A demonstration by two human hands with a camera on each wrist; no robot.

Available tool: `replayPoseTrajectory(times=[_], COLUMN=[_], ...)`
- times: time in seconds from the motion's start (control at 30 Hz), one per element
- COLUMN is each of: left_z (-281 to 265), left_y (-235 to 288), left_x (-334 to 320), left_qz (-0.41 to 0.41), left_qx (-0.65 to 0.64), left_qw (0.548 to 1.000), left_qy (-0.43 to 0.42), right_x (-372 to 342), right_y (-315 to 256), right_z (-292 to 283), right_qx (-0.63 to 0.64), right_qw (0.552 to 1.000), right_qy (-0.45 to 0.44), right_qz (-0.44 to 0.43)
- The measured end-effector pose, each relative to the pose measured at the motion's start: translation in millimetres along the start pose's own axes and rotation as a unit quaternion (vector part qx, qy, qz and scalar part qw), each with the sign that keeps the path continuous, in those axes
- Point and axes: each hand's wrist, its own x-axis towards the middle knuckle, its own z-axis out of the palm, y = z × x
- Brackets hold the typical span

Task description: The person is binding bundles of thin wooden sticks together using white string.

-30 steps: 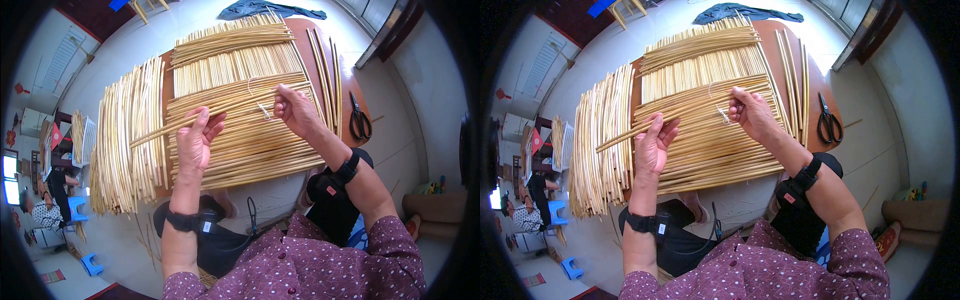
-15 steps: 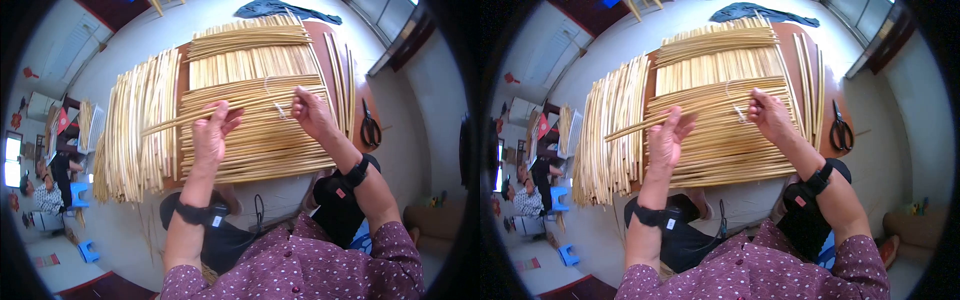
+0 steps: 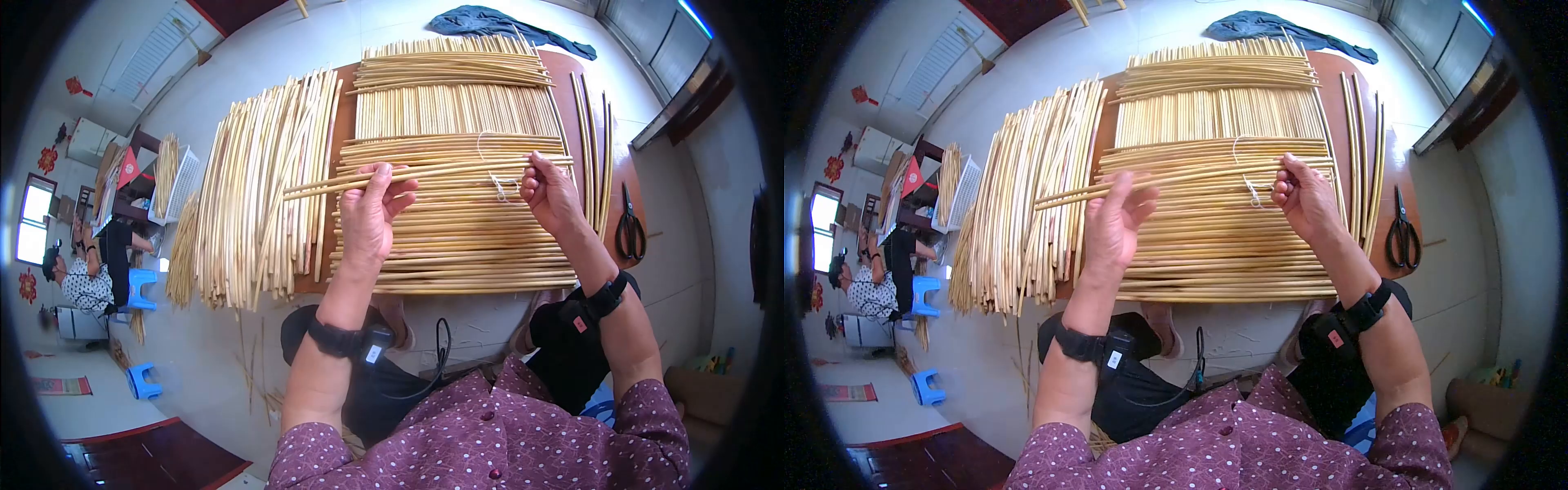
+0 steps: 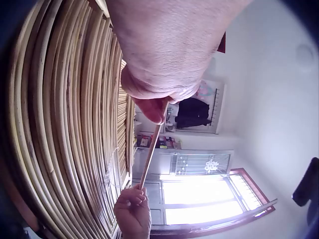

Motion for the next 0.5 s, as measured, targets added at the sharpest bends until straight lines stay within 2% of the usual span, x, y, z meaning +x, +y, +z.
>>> replayPoseTrajectory(times=[0.5], left_z=[0.4], left_y=[-1.0], left_x=[1.6], left_qz=[0.02], left_qx=[0.012], left_qw=[1.0], left_qy=[-0.02], right_x=[1.9], right_y=[0.1], right_z=[-3.7], right_qx=[0.014], right_qw=[1.0], right_qy=[-0.008], right_qz=[0.01])
